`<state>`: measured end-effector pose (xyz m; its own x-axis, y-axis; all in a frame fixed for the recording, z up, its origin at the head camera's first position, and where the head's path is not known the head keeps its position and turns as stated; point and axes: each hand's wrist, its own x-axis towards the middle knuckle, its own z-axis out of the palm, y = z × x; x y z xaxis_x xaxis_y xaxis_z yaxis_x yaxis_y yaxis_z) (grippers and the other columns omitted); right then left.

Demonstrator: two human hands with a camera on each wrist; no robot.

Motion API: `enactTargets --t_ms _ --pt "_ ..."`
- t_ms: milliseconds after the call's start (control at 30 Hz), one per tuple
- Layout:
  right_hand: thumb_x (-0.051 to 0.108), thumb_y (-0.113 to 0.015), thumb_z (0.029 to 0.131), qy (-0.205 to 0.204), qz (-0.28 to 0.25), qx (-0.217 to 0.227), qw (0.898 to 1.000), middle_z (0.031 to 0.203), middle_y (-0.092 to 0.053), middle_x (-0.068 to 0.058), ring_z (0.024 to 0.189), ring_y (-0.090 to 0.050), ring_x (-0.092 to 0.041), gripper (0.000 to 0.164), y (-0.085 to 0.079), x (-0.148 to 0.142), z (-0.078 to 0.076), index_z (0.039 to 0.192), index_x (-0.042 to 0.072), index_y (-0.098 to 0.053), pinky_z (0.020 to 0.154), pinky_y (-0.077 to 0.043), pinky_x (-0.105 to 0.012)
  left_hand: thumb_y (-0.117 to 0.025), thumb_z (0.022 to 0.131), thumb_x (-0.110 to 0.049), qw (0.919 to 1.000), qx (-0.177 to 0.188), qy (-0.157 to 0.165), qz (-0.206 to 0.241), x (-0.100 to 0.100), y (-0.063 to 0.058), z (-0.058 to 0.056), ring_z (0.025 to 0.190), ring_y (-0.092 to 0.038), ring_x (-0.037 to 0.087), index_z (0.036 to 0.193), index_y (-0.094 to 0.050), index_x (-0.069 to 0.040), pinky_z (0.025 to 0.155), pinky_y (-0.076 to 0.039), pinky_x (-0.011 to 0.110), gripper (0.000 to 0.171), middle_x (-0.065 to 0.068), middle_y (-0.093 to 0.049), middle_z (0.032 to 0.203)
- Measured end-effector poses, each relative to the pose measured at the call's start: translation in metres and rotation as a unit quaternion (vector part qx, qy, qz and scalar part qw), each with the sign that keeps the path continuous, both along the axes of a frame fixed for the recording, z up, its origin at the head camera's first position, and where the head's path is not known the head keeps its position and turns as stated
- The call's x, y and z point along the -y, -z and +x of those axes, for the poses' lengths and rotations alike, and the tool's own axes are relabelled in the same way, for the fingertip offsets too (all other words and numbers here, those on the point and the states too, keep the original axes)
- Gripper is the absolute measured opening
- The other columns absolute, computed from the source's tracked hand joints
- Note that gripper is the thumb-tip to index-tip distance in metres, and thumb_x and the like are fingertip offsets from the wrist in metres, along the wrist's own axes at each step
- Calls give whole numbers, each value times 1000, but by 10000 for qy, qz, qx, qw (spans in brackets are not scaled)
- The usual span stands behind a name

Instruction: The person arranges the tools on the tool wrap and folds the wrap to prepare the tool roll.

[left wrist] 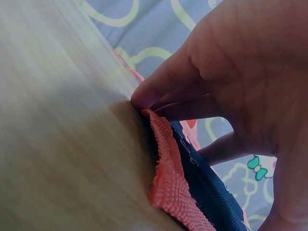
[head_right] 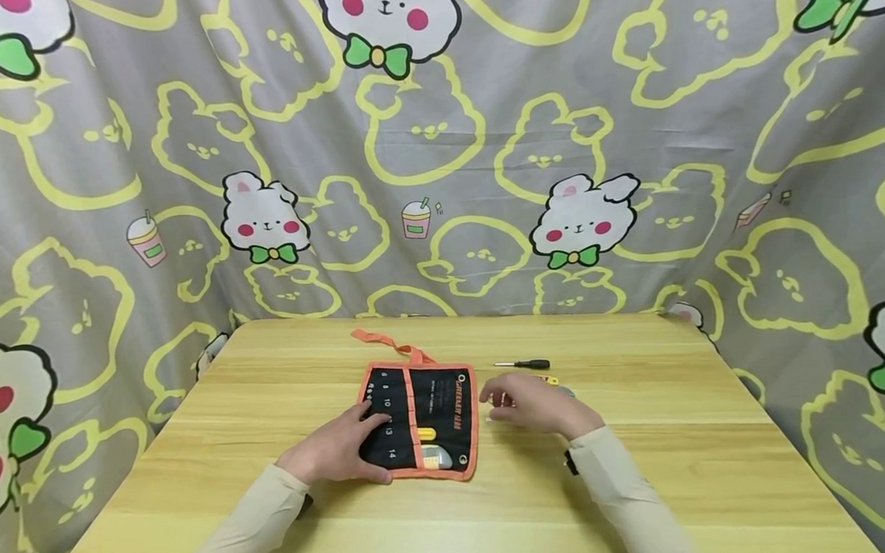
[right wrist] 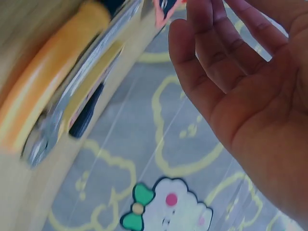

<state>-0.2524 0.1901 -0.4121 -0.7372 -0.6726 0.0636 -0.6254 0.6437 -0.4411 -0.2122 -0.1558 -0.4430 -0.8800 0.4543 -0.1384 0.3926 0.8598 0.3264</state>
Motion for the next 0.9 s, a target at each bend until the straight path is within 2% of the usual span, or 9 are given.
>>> enactTargets --t_ms 400,667,900 --pt "6 -77 90 205 63 -243 9995 88 -68 6 76 -57 -5 14 0 -57 7 105 5 -76 67 -49 -26 -85 74 -60 10000 5 -21 11 0 1 0 142 -42 44 145 -55 -12 112 -42 55 91 29 -39 155" --pt "7 -79 87 260 173 -258 9992 92 -68 2 82 -59 -12 16 15 -77 12 103 7 -75 70 -50 -29 -84 75 -62 10000 65 -54 -24 0 1 -1 143 -41 43 146 -54 -12 112 -41 55 92 28 -39 156" --pt "6 -80 85 222 122 -188 9995 90 -66 3 81 -56 -10 18 21 -84 10 102 9 -73 69 -49 -28 -85 74 -61 10000 60 -61 5 -1 0 -1 143 -41 44 146 -55 -11 112 -41 55 92 28 -39 155"
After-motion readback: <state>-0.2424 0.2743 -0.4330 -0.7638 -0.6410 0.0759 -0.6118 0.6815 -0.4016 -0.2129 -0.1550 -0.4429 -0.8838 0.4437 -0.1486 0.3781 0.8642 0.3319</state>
